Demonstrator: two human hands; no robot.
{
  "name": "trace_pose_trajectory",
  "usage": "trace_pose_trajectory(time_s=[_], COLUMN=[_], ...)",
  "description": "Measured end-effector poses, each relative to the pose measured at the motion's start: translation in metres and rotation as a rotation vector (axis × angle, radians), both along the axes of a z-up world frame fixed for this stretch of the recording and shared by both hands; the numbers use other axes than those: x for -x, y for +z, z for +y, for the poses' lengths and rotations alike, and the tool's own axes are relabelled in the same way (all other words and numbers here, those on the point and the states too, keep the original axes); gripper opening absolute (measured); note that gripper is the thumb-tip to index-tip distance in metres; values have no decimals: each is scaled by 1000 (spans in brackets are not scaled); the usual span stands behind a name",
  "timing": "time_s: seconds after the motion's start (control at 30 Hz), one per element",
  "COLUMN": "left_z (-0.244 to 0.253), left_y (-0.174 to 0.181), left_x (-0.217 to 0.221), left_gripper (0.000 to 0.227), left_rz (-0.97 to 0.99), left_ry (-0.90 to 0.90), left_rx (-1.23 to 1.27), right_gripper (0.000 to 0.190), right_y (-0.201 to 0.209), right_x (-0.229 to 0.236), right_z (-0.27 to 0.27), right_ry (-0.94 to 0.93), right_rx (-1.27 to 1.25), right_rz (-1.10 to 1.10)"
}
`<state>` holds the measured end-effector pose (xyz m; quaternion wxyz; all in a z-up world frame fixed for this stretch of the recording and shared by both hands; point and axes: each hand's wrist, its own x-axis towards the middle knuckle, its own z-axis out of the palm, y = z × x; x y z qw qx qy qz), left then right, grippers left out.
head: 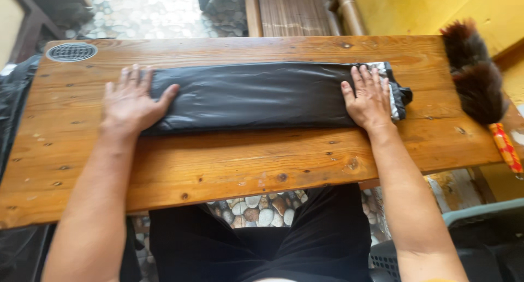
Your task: The person folds a black plastic bag on a wooden table, brushes it with a duster, and then folds and inserts a black and white bag into it, securing it with a zipper and placing it in a basket.
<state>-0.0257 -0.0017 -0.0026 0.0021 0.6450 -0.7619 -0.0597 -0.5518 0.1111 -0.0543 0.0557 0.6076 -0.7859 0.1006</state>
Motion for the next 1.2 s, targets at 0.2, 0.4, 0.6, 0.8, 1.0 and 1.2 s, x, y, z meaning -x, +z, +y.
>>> trace_pose_trajectory(time_s=[0.2,0.4,0.6,0.8,1.0,1.2], left_z=[-5,-11,-11,-11,-12,-15], left_y=[-13,-24,-30,-31,-34,-33], left_x=[-15,-18,-19,-20,-15,-30], left_gripper=[100,95,89,89,80,76], left_rz=[128,184,193,203,266,442], left_ry=[7,11,6,35,53,13], left_rx=[-50,-7,17,15,34,-38], right_gripper=[67,69,63,48,51,32], right_y=[38,39,22,19,18,47], right_x=[-16,10,55,143,219,137], right_z=[1,3,4,86,148,142], right_ry=[-68,-170,-258,-245,-660,-478], right_rx=[-212,-196,-85,569,-52,68], right_rz=[-140,-147,-103,288,285,-545])
